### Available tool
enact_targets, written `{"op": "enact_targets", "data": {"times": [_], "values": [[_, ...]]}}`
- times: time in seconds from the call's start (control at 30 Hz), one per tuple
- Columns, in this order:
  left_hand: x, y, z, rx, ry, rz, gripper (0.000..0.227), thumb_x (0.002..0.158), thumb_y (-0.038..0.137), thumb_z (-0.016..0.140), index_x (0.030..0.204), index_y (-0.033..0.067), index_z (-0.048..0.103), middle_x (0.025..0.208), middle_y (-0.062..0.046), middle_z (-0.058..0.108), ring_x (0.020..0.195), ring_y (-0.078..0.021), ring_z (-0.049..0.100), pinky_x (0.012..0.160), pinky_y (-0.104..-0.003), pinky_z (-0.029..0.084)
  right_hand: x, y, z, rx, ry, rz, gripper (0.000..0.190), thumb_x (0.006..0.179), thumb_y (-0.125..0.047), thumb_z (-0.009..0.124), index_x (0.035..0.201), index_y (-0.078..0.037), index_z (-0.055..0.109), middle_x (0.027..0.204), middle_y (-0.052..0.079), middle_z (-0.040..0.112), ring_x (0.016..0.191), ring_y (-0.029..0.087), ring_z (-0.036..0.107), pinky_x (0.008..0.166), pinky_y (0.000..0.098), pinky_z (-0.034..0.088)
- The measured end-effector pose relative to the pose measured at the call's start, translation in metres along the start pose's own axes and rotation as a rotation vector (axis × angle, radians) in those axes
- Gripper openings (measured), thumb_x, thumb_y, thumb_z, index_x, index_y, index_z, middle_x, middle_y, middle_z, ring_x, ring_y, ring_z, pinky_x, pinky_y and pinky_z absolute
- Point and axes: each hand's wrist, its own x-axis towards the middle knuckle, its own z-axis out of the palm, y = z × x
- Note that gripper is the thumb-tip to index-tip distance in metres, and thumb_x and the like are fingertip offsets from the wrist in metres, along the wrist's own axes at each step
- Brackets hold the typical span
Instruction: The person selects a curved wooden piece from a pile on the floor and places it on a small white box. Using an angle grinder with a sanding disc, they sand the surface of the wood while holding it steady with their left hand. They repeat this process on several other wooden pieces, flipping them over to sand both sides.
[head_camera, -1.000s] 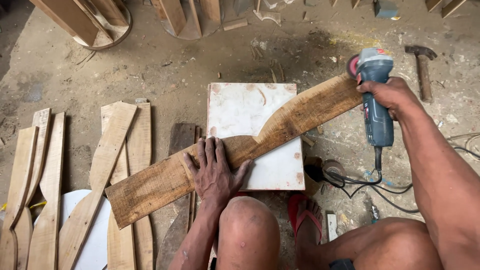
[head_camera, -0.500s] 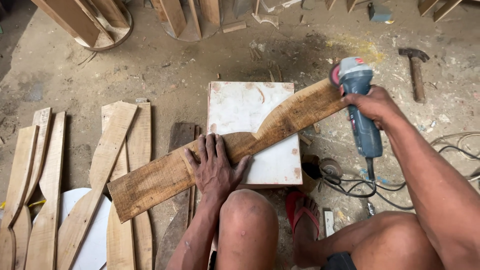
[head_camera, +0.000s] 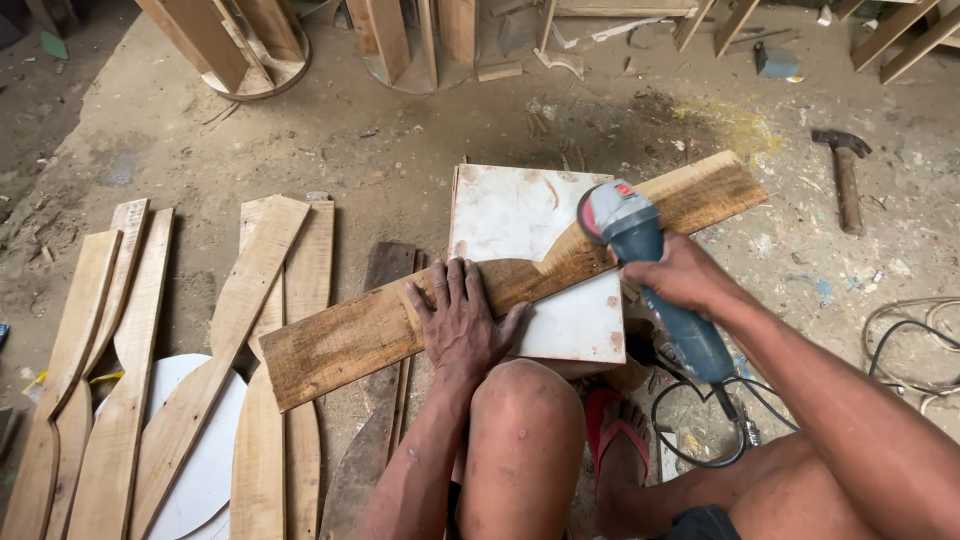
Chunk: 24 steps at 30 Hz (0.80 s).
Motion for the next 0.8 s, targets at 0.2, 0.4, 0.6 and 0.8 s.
{"op": "enact_targets", "data": {"times": [0.2,0.4,0.6,0.8], "values": [[-0.002,0.000,-0.001,-0.012,-0.011,-0.009,0.093,0.086,0.073,0.050,0.150,0.0052,0.043,0.154,-0.017,0.040,0.152,-0.0371,0.025,0.120,-0.073,0.000,-0.059,-0.036,0.028,-0.216,-0.136,0.006,0.055,0.072,-0.025,0.084,0.115,0.002,0.062,0.096,0.027,0.070,0.094,0.042,0.073,0.078,0.0542,0.059],[-0.002,0.001,-0.003,0.015,-0.044,-0.013,0.092,0.089,0.074,0.047,0.150,0.0050,0.043,0.157,-0.017,0.038,0.154,-0.0371,0.023,0.119,-0.073,-0.001,-0.048,-0.024,0.021,-0.323,-0.151,0.000,0.069,0.071,-0.040,0.085,0.122,-0.001,0.060,0.112,0.028,0.070,0.112,0.043,0.069,0.091,0.0549,0.056],[0.001,0.004,-0.006,0.020,-0.079,-0.008,0.091,0.091,0.073,0.044,0.151,0.0049,0.042,0.158,-0.017,0.036,0.154,-0.0367,0.021,0.120,-0.072,0.000,-0.015,-0.011,-0.020,-0.160,-0.023,0.058,0.056,0.080,-0.017,0.078,0.125,0.008,0.055,0.097,0.031,0.067,0.084,0.045,0.070,0.072,0.0537,0.059],[0.001,0.002,-0.002,0.021,-0.055,-0.003,0.092,0.091,0.074,0.046,0.150,0.0037,0.042,0.156,-0.018,0.036,0.154,-0.0367,0.020,0.120,-0.072,0.003,0.040,0.041,-0.057,-0.007,0.170,0.022,0.048,0.082,-0.010,0.075,0.117,0.016,0.055,0.080,0.030,0.063,0.063,0.042,0.068,0.051,0.0544,0.056]]}}
